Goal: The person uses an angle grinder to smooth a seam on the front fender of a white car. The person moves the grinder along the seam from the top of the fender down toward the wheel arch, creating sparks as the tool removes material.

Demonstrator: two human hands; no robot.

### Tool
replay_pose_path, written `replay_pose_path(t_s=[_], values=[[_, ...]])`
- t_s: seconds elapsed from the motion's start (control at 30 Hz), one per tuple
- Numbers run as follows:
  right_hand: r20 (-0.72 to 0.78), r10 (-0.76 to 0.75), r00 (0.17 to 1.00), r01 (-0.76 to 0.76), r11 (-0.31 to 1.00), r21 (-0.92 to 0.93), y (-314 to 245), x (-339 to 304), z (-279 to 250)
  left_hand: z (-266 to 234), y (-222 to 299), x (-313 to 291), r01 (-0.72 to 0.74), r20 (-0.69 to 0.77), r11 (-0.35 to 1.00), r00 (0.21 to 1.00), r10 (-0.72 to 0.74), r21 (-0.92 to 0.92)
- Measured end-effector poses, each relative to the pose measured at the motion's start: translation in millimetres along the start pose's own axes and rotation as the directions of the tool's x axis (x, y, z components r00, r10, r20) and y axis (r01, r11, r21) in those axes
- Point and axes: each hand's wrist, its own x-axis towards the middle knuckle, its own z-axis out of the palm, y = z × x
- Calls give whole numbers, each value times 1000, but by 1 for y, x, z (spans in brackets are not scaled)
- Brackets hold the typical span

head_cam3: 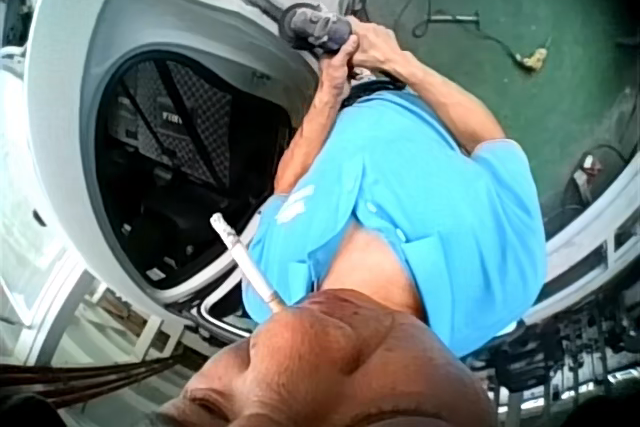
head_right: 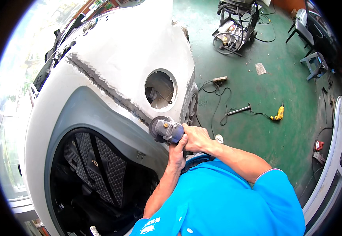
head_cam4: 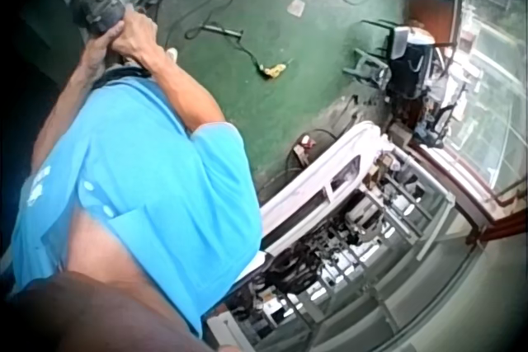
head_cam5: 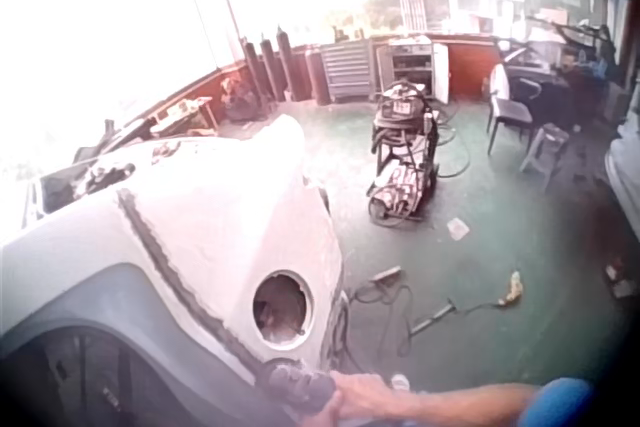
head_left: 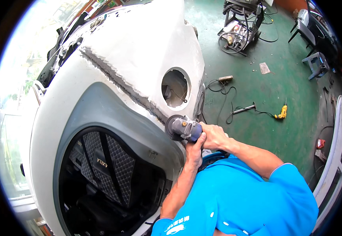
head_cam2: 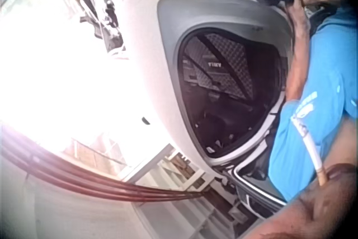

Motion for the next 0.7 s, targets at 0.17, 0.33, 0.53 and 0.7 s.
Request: replay_pose_path(t_s=[0.17, 0.33, 0.53, 0.7], values=[[-8, -10, 1000, 10, 1000, -23, -1, 8, -1, 6, 19, 1, 27, 43, 1000, 999, -27, 8], [15, 31, 999, -31, 999, -38, -1, 3, -4, 6, 6, 0, 14, 17, 1000, 1000, -13, -22], [-47, -48, 998, 42, 992, -122, -8, 10, -4, -4, 9, 8, 39, 100, 994, 995, -30, -99], [-27, -55, 998, 48, 980, -194, 1, -1, -3, -15, -20, 11, 82, 115, 986, 991, -65, -145]])
